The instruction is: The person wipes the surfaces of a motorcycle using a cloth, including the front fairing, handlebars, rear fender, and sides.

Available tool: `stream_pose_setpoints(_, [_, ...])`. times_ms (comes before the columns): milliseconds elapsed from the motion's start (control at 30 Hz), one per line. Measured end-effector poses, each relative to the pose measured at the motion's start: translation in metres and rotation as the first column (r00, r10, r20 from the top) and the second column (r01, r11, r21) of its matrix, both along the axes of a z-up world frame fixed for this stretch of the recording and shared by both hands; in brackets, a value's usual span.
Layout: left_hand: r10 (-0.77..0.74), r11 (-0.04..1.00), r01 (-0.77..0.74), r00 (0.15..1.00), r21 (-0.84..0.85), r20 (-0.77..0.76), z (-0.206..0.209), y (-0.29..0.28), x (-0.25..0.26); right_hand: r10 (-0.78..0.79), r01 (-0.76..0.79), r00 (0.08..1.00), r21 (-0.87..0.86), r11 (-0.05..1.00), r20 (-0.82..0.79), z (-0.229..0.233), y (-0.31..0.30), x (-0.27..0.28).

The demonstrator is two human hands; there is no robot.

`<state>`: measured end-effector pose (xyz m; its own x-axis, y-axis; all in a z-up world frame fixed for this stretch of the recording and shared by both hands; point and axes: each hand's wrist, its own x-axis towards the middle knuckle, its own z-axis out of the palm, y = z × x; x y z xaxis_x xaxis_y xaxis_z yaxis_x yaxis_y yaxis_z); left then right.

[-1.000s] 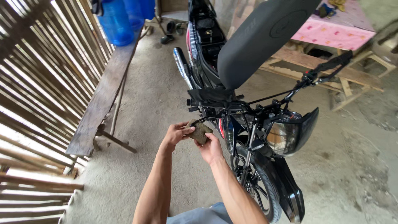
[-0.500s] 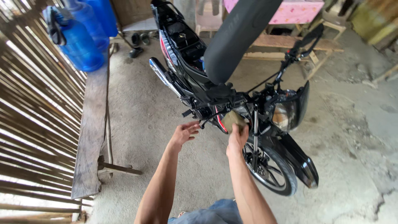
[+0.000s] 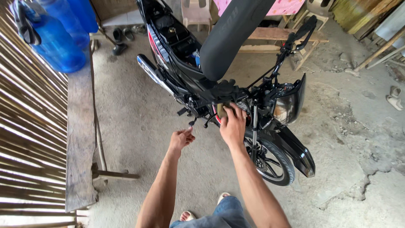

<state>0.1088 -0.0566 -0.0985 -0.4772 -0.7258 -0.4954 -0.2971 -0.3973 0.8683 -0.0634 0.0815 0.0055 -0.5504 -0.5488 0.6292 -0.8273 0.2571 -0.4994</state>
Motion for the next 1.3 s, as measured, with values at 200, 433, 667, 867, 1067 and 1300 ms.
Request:
stream_pose_setpoints(200, [0.213,0.97,-0.172,0.943,0.173,-0.256,-0.025,-0.012,-0.006,0.316,-0.365,0.931,0.438,0.822,0.183,-0.034,-0.014,0.083])
stream_pose_setpoints(433, [0.34,0.94,-0.337,0.931,0.045,-0.135,-0.006,-0.033,0.016,0.417,-0.407,0.887,0.093,0.909,-0.199,-0.02,-0.048,0.051])
stream_pose_setpoints(667, [0.366,0.931,-0.358,0.906,0.077,-0.213,-0.018,-0.016,-0.03,0.577,-0.313,0.799,0.703,0.639,-0.169,-0.002,-0.13,0.042])
stream_pose_setpoints(867, [0.368,0.93,-0.354,0.904,0.102,-0.216,-0.021,-0.005,-0.014,0.676,-0.535,0.735,0.574,0.62,-0.045,-0.004,-0.114,0.052])
stream_pose_setpoints(1067, [0.392,0.918,-0.286,0.554,0.274,-0.735,0.011,0.008,0.002,0.393,-0.548,0.452,-0.098,0.83,0.801,-0.03,-0.117,0.033])
stream_pose_setpoints(1300, [0.537,0.775,-0.59,0.426,0.227,-0.728,-0.012,-0.013,0.007,0.072,-0.694,0.13,0.039,0.719,0.989,-0.068,-0.119,0.04])
